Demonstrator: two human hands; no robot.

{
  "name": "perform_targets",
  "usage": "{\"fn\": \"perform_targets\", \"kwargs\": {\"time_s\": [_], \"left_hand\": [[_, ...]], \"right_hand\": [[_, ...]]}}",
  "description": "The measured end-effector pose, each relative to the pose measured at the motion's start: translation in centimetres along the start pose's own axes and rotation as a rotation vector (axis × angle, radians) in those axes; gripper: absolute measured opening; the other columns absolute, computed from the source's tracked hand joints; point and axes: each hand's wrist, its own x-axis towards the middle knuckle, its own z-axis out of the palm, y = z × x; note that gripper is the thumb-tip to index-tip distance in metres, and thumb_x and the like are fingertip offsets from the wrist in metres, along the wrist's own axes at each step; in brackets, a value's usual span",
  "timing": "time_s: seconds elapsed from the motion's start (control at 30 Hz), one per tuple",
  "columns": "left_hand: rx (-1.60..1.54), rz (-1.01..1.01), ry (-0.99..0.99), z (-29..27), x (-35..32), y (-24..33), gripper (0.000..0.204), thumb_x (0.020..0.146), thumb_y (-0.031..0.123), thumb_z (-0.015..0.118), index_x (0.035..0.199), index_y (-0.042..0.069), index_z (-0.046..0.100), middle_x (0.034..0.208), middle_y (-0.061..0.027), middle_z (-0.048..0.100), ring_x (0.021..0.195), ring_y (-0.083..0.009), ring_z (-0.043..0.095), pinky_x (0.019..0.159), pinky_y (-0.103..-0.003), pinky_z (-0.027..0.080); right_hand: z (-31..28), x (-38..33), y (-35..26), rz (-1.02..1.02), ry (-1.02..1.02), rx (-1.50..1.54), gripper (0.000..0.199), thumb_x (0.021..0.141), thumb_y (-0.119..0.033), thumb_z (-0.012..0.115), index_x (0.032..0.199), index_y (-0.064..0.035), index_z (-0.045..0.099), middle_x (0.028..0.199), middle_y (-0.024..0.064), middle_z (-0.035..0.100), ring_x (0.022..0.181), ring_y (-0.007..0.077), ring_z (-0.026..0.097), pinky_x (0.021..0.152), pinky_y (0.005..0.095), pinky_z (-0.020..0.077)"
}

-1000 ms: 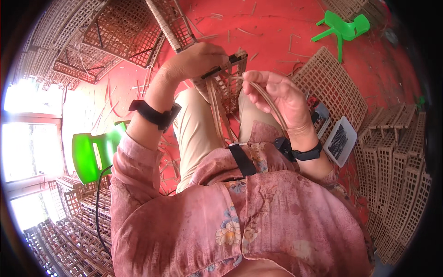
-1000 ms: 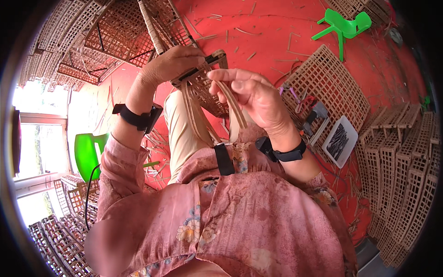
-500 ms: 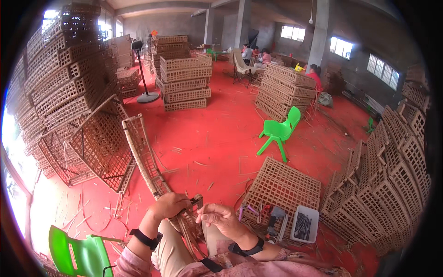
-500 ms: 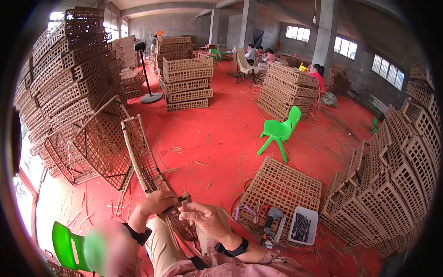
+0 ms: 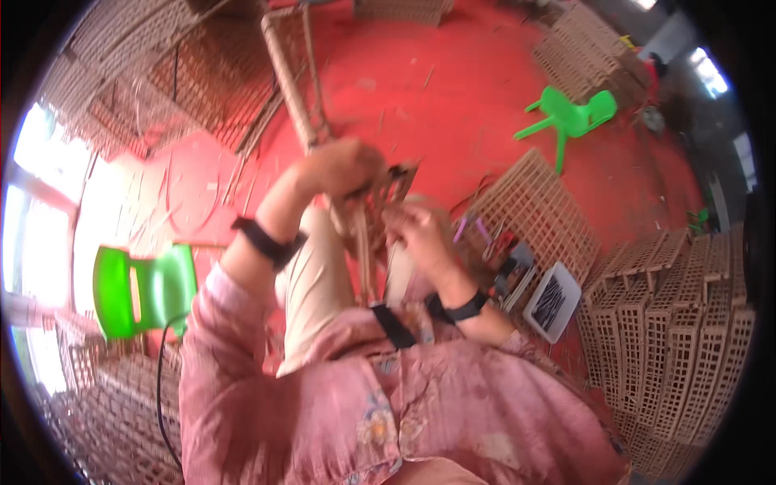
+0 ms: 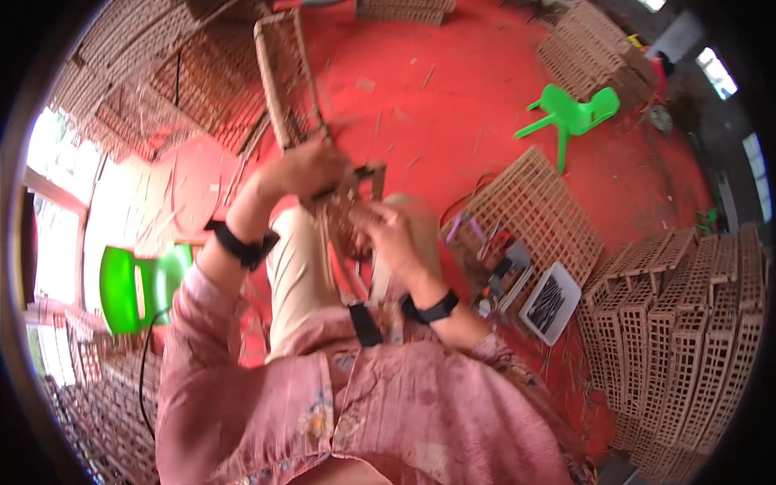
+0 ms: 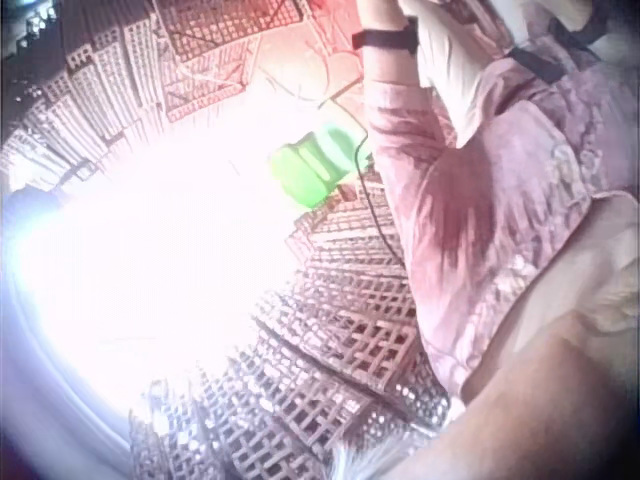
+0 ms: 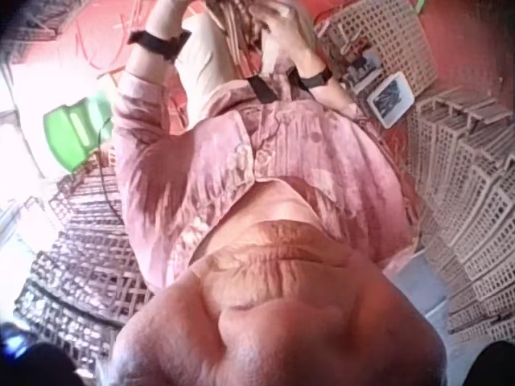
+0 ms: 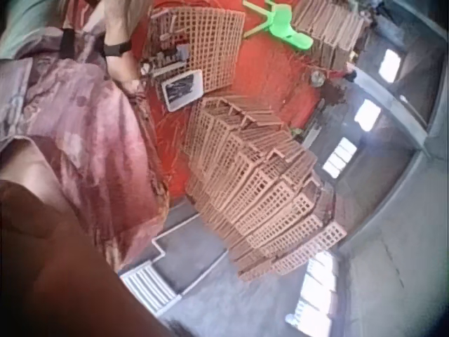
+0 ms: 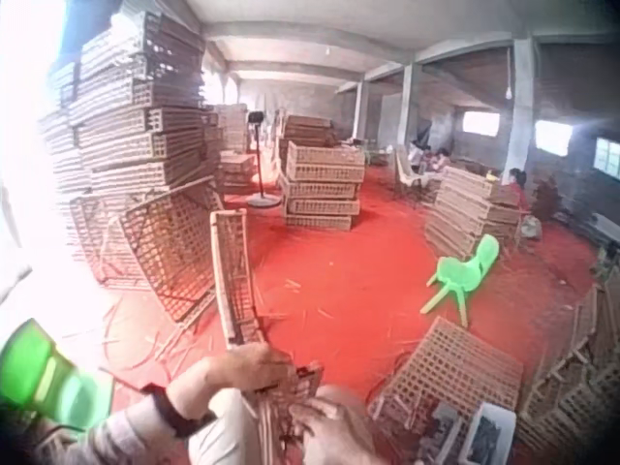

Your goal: Using a pneumatic staple gun and hand tools to assemble or finish woven furniture frames.

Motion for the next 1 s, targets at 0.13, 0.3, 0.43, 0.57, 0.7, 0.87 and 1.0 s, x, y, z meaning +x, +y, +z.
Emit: {"fn": "perform_targets", "kwargs": {"time_s": [0.13, 0.3, 0.43, 0.57, 0.7, 0.87, 1.0], "left_hand": [[-0.325, -0.318, 0.042, -0.8, 1.5, 1.2, 0.022, 0.084, 0.016, 0.058, 0.096, 0.001, 0.068, 0.088, -0.0117, 0.066, 0.082, -0.0257, 0.064, 0.075, -0.035, 0.052], [-0.525, -0.456, 0.091, -0.1, 0.5, 1.6, 0.029, 0.096, 0.022, 0.054, 0.102, -0.003, 0.066, 0.081, -0.0132, 0.067, 0.076, -0.0177, 0.063, 0.072, -0.033, 0.050], [-0.568, -0.595, 0.016, -1.2, 1.3, 2.6, 0.027, 0.094, 0.021, 0.055, 0.102, -0.002, 0.067, 0.080, -0.0124, 0.066, 0.075, -0.0163, 0.062, 0.073, -0.033, 0.051], [-0.663, -0.763, 0.028, -0.8, 1.5, 2.8, 0.027, 0.094, 0.021, 0.055, 0.102, -0.002, 0.066, 0.080, -0.0134, 0.066, 0.076, -0.0172, 0.063, 0.074, -0.033, 0.051], [-0.549, -0.584, 0.014, -0.3, 1.0, 1.8, 0.026, 0.094, 0.019, 0.054, 0.102, -0.003, 0.066, 0.084, -0.0136, 0.067, 0.078, -0.0212, 0.064, 0.074, -0.033, 0.051], [-0.293, -0.305, 0.008, 0.1, 0.8, 1.2, 0.021, 0.093, 0.012, 0.055, 0.102, -0.002, 0.067, 0.098, -0.0146, 0.068, 0.083, -0.0287, 0.065, 0.077, -0.035, 0.053], [-0.176, -0.275, -0.017, 0.0, 0.9, 1.2, 0.022, 0.091, 0.008, 0.056, 0.108, -0.001, 0.067, 0.105, -0.0151, 0.067, 0.087, -0.0297, 0.065, 0.078, -0.035, 0.054]], "right_hand": [[-0.4, 0.6, 0.9, -0.076, -0.012, 0.068, 0.024, 0.088, -0.019, 0.074, 0.103, -0.0015, 0.068, 0.073, -0.0011, 0.062, 0.060, 0.0061, 0.058, 0.054, 0.0190, 0.0452], [-0.3, 0.9, 2.7, -0.082, -0.032, 0.139, 0.023, 0.089, -0.018, 0.073, 0.102, -0.0007, 0.067, 0.075, -0.0005, 0.063, 0.064, 0.0066, 0.059, 0.057, 0.0200, 0.0465], [-0.7, 0.7, 4.0, -0.066, -0.016, 0.121, 0.022, 0.090, -0.018, 0.072, 0.102, -0.0014, 0.067, 0.079, -0.0006, 0.064, 0.067, 0.0069, 0.060, 0.059, 0.0209, 0.0473], [-0.4, 0.9, 4.2, -0.076, 0.001, 0.082, 0.021, 0.090, -0.019, 0.071, 0.102, -0.0018, 0.067, 0.080, -0.0005, 0.064, 0.070, 0.0071, 0.061, 0.062, 0.0209, 0.0476], [0.0, 1.7, 4.5, -0.118, -0.026, 0.137, 0.020, 0.092, -0.016, 0.069, 0.105, -0.0014, 0.067, 0.083, 0.0013, 0.067, 0.075, 0.0082, 0.063, 0.064, 0.0213, 0.0484], [0.9, 2.0, 4.9, -0.155, -0.032, 0.262, 0.019, 0.092, -0.011, 0.067, 0.108, 0.0001, 0.067, 0.086, 0.0047, 0.069, 0.077, 0.0100, 0.064, 0.066, 0.0221, 0.0501], [1.2, 2.2, 4.5, -0.187, 0.028, 0.272, 0.017, 0.091, -0.006, 0.067, 0.106, 0.0015, 0.065, 0.086, 0.0063, 0.069, 0.073, 0.0109, 0.065, 0.064, 0.0219, 0.0505]]}}
